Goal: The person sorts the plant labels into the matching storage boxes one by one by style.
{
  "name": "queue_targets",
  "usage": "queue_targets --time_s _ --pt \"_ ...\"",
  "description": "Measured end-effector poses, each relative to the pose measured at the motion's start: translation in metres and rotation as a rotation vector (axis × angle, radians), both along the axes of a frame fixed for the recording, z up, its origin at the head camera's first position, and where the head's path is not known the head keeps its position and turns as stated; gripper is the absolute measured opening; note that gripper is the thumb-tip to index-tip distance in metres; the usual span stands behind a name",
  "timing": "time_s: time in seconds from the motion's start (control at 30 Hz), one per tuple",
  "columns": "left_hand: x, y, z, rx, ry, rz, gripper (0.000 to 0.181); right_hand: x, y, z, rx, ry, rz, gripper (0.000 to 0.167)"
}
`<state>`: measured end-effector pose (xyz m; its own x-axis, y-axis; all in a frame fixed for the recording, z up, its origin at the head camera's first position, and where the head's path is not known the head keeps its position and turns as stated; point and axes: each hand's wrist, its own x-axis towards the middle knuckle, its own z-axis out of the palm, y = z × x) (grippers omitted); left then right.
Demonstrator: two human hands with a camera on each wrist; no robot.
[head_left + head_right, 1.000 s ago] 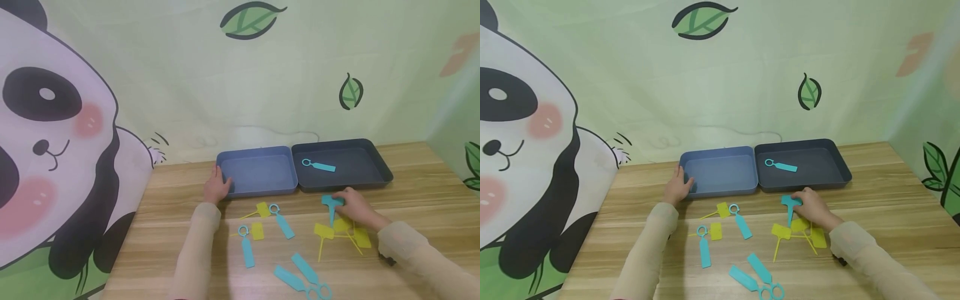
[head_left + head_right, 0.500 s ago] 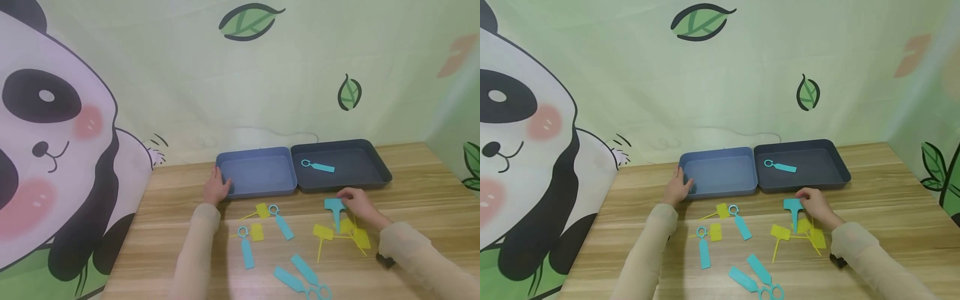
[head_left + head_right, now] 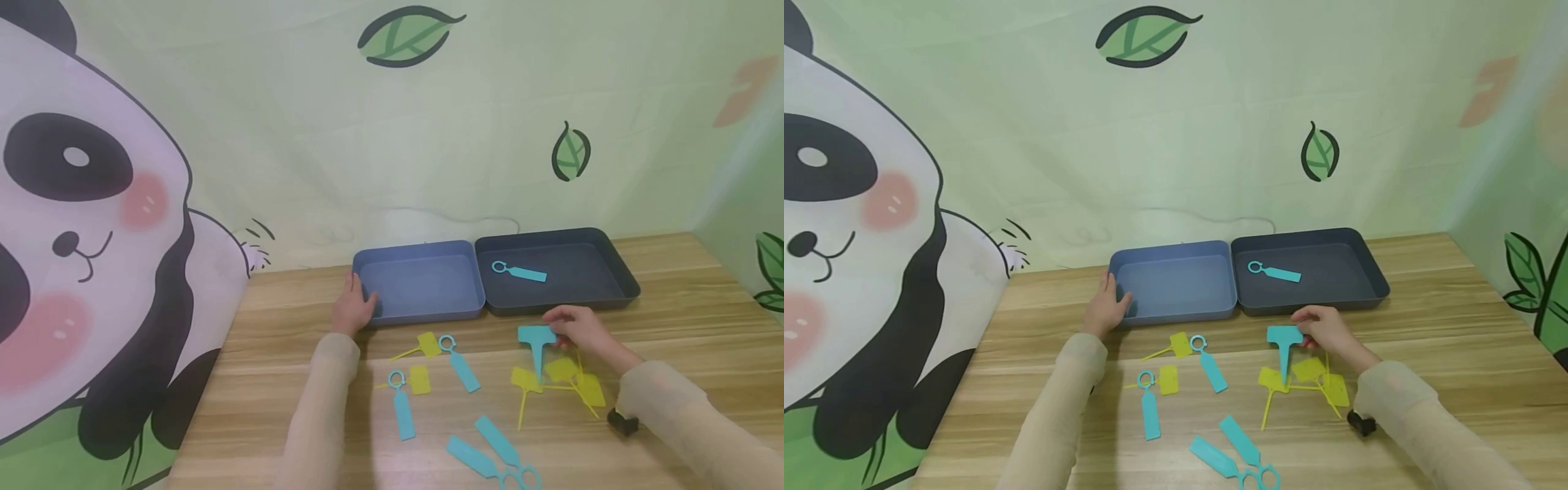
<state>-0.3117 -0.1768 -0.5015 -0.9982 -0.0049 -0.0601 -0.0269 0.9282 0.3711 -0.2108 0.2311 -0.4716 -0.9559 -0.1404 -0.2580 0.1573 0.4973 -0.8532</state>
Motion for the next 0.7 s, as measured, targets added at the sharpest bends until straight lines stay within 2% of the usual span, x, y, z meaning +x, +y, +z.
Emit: queue_targets --time_s 0.17,0.4,0.7 --pt "0.0 0.0 0.0 -0.006 0.001 0.0 0.072 0.0 -0.006 0.007 -0.083 -0.065 0.003 0.034" --pt "-0.001 0.0 0.0 0.001 -0.005 0.009 0.072 -0.001 -0.018 0.011 -0.248 -0.109 0.014 0.035" --pt "0.0 0.0 0.002 0.007 -0.011 0.011 0.072 -0.006 -0.035 0.014 -0.312 -0.155 -0.023 0.037"
